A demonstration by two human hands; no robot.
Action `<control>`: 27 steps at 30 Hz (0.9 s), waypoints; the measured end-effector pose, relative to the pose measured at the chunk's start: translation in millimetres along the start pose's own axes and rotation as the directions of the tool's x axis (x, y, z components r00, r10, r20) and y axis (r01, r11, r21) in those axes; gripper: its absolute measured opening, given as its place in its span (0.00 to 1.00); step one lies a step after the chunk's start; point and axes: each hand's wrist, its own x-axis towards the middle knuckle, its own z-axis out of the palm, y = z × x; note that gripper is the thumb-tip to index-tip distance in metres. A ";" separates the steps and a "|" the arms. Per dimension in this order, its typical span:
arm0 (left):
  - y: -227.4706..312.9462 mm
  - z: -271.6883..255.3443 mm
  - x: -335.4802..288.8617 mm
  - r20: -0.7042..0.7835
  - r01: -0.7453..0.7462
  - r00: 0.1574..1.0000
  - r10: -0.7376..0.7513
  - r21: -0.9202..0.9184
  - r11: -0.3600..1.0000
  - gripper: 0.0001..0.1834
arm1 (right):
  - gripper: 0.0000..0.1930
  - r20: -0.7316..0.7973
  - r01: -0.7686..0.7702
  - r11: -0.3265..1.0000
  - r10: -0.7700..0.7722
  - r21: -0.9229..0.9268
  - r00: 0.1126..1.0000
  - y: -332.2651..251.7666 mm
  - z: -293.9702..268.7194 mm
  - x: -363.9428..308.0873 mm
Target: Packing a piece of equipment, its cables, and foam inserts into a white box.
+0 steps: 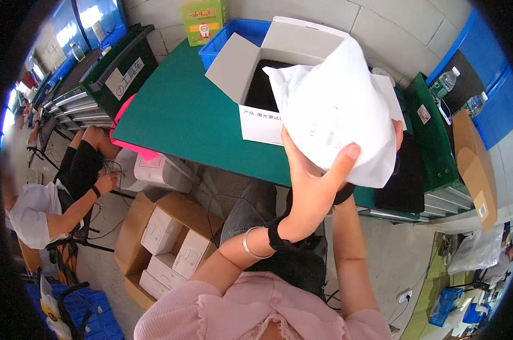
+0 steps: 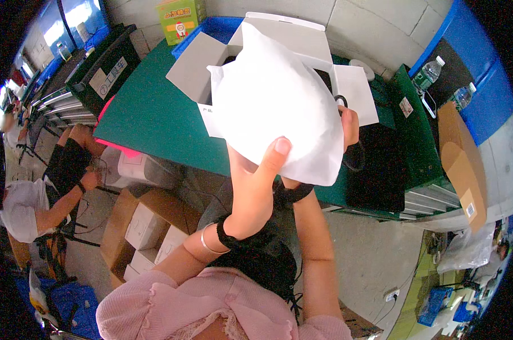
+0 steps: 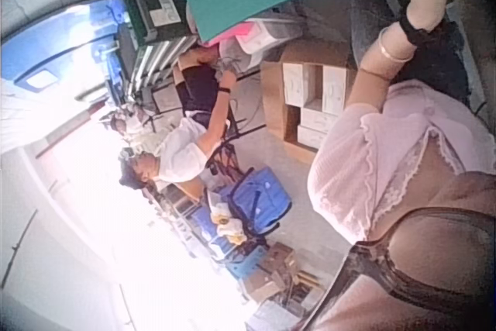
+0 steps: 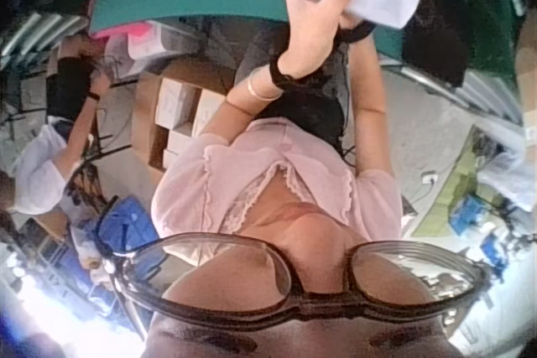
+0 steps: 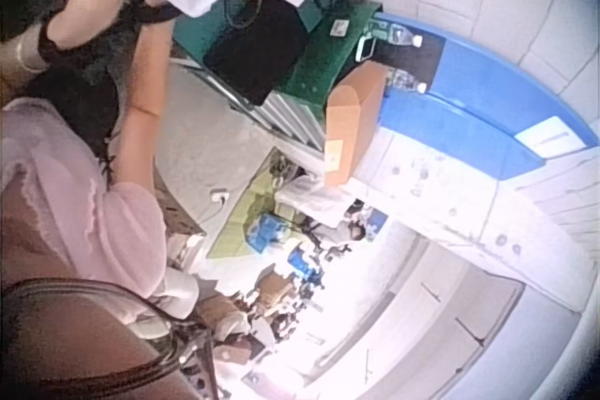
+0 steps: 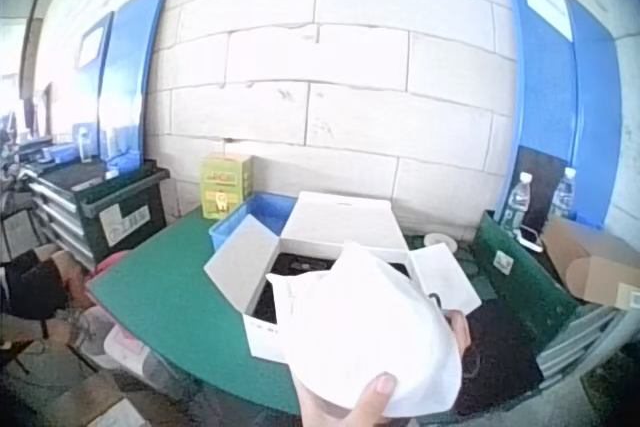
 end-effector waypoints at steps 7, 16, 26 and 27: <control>-1.2 -12.7 -1.7 0.029 0.010 1.000 -0.010 -0.008 1.000 0.49 | 0.28 0.212 -0.093 0.995 0.096 -0.028 0.972 5.9 -9.7 -7.0; 12.5 -21.8 32.8 0.178 -0.031 0.982 0.063 -0.178 0.983 0.54 | 0.27 0.372 -0.120 0.988 0.149 -0.101 0.916 14.6 -10.5 -3.4; 0.5 -14.4 24.8 0.213 -0.007 0.976 0.036 -0.134 0.991 0.57 | 0.26 0.350 -0.121 0.984 0.160 -0.129 0.923 -0.7 -21.9 5.5; 1.8 -9.9 25.5 0.240 -0.068 0.968 0.066 -0.003 0.998 0.56 | 0.26 0.342 -0.116 0.985 0.154 -0.128 0.927 -3.4 -22.6 13.1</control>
